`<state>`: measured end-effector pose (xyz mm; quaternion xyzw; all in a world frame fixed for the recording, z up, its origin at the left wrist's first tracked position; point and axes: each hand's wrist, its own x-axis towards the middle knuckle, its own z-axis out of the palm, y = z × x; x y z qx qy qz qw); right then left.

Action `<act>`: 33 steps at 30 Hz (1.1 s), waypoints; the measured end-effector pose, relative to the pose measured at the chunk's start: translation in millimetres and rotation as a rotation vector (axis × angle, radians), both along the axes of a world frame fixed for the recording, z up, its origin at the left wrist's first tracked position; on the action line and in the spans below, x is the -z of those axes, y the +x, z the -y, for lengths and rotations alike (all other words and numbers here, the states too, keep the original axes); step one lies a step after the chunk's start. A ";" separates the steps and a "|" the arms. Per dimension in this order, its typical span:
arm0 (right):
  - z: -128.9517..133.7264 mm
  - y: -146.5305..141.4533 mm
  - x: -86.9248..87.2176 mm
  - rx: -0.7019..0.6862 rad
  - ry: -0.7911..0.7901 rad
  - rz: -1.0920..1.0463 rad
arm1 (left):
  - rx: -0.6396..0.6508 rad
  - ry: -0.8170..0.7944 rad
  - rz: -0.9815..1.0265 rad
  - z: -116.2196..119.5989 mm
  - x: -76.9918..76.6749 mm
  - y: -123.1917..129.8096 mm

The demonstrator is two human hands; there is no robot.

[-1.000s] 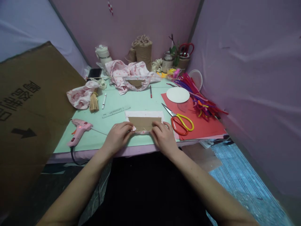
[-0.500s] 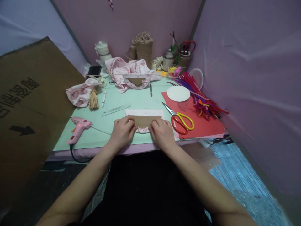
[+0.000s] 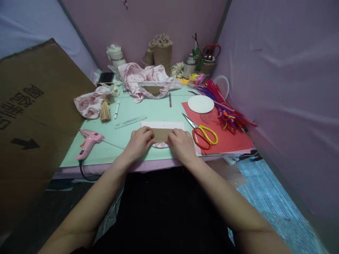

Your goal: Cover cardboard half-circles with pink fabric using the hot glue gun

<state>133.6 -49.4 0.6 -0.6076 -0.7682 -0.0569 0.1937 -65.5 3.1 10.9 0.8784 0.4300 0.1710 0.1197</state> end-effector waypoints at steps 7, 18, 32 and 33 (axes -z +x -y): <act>-3.0 -0.2 0.4 0.027 -0.019 -0.085 | -0.151 0.071 -0.012 -4.2 -6.0 4.4; 42.1 1.6 5.8 -0.089 0.312 -0.221 | 0.065 0.402 0.181 61.3 17.3 -19.9; 37.5 -11.0 21.2 -0.184 0.182 -0.042 | 0.058 0.394 -0.067 53.2 19.7 -7.9; 37.2 -11.6 20.8 -0.180 0.178 -0.034 | 0.054 0.394 -0.072 53.3 18.8 -7.2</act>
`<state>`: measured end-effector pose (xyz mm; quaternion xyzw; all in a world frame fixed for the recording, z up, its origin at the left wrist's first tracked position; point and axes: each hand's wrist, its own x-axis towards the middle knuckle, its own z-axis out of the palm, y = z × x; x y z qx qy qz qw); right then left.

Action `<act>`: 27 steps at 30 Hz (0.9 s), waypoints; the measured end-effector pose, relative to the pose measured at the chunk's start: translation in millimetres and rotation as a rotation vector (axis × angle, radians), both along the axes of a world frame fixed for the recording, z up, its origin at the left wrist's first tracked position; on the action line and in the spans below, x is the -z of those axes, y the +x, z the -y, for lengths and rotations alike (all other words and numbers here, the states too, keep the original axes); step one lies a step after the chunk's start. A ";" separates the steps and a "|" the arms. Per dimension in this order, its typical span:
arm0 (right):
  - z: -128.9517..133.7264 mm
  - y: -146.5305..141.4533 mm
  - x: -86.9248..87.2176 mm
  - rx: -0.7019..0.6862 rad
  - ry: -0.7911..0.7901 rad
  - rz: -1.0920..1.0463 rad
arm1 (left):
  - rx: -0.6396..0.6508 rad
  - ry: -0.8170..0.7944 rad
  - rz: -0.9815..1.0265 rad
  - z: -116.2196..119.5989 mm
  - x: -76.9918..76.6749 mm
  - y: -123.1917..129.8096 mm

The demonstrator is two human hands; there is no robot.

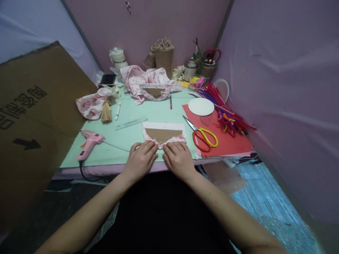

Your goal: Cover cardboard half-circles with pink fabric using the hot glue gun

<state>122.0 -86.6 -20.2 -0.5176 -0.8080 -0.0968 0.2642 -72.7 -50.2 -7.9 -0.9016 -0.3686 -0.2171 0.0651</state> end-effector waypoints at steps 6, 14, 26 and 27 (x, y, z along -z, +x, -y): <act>3.4 0.2 -3.7 -0.023 0.043 -0.065 | 0.002 -0.044 0.024 0.2 -3.4 -3.2; 7.1 -2.1 -0.9 -0.016 -0.011 -0.042 | 0.026 -0.038 -0.069 1.6 -0.9 -8.9; 2.7 -7.8 -1.6 0.047 -0.009 0.064 | -0.048 -0.069 -0.178 5.5 1.1 -0.2; 2.7 -8.9 -1.6 0.054 0.001 0.066 | -0.053 -0.074 -0.180 5.9 0.8 0.4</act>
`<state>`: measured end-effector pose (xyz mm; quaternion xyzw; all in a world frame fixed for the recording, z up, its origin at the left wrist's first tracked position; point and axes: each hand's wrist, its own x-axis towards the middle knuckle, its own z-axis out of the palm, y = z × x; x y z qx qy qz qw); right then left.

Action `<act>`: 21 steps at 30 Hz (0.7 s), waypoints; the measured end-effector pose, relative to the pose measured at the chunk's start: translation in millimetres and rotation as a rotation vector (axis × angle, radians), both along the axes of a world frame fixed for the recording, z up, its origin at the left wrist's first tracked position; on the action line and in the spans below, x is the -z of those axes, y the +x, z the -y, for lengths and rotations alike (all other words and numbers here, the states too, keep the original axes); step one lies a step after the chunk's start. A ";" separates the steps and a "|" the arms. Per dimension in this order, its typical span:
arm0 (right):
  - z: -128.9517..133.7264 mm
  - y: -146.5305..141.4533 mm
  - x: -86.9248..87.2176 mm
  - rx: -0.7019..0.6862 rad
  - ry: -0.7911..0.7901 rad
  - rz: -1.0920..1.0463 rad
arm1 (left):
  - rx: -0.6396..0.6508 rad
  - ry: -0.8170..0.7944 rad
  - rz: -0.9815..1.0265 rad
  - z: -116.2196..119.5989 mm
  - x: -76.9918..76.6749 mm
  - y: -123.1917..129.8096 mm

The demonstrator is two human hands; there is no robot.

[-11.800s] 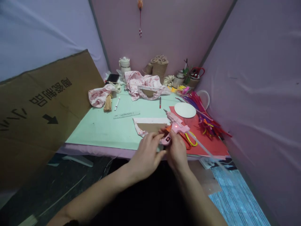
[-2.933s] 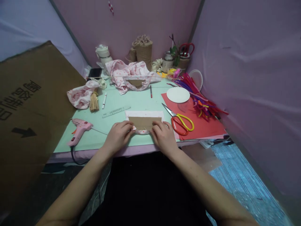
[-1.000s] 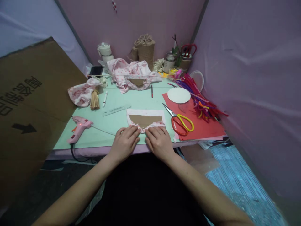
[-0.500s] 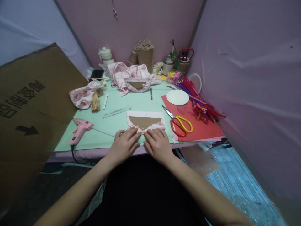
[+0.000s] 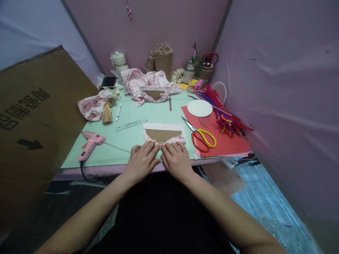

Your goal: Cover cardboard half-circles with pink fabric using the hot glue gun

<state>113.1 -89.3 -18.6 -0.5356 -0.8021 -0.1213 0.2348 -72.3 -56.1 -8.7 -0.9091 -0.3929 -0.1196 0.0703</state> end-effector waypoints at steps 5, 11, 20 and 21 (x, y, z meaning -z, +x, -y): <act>0.1 -0.9 -1.7 0.007 -0.006 -0.035 | -0.007 -0.037 0.025 -0.4 0.2 -0.1; 3.4 2.8 -1.6 -0.007 -0.051 -0.102 | -0.002 -0.089 0.081 -1.3 1.1 -5.8; 1.3 -2.2 -5.5 0.037 -0.063 -0.001 | 0.004 -0.068 0.075 1.6 0.4 -4.1; 1.0 -2.9 -6.1 0.040 -0.059 0.000 | 0.006 -0.068 0.073 1.8 0.2 -4.2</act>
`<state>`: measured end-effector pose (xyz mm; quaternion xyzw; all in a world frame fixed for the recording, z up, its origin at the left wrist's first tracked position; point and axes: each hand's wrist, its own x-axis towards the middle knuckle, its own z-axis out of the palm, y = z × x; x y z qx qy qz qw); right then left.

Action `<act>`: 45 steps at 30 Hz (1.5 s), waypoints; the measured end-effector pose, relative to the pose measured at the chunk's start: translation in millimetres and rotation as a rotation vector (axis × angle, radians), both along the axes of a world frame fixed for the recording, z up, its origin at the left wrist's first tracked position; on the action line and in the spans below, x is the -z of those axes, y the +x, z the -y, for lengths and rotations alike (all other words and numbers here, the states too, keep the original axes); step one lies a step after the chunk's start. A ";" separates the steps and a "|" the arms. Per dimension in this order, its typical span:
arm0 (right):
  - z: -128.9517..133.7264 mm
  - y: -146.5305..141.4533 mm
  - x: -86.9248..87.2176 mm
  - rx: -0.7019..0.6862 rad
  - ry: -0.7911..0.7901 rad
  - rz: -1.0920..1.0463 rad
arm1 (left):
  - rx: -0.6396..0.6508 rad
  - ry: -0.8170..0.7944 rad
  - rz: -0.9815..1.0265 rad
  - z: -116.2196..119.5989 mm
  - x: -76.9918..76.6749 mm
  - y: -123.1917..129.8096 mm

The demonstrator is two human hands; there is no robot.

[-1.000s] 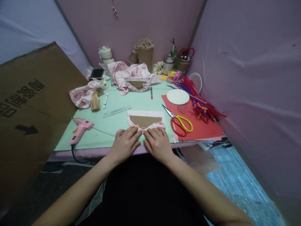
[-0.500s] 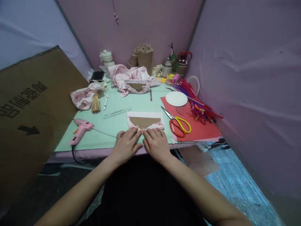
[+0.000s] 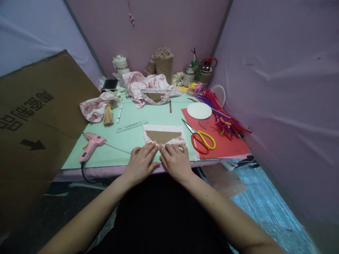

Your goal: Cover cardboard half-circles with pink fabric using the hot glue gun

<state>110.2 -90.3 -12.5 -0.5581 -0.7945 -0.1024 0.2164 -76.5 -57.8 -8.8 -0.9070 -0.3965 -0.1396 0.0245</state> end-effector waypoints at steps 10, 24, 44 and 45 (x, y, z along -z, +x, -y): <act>-0.1 -5.8 1.5 0.037 0.008 0.024 | 0.001 0.006 -0.045 -2.0 -2.5 5.8; 8.5 6.1 4.2 0.024 0.029 -0.111 | -0.088 0.046 0.098 2.9 -4.0 -6.5; 6.7 17.2 3.1 0.023 0.098 -0.181 | -0.093 0.008 0.095 3.5 -3.7 4.4; 7.9 18.6 4.0 0.001 0.111 -0.186 | -0.087 0.017 0.106 4.8 -3.2 5.9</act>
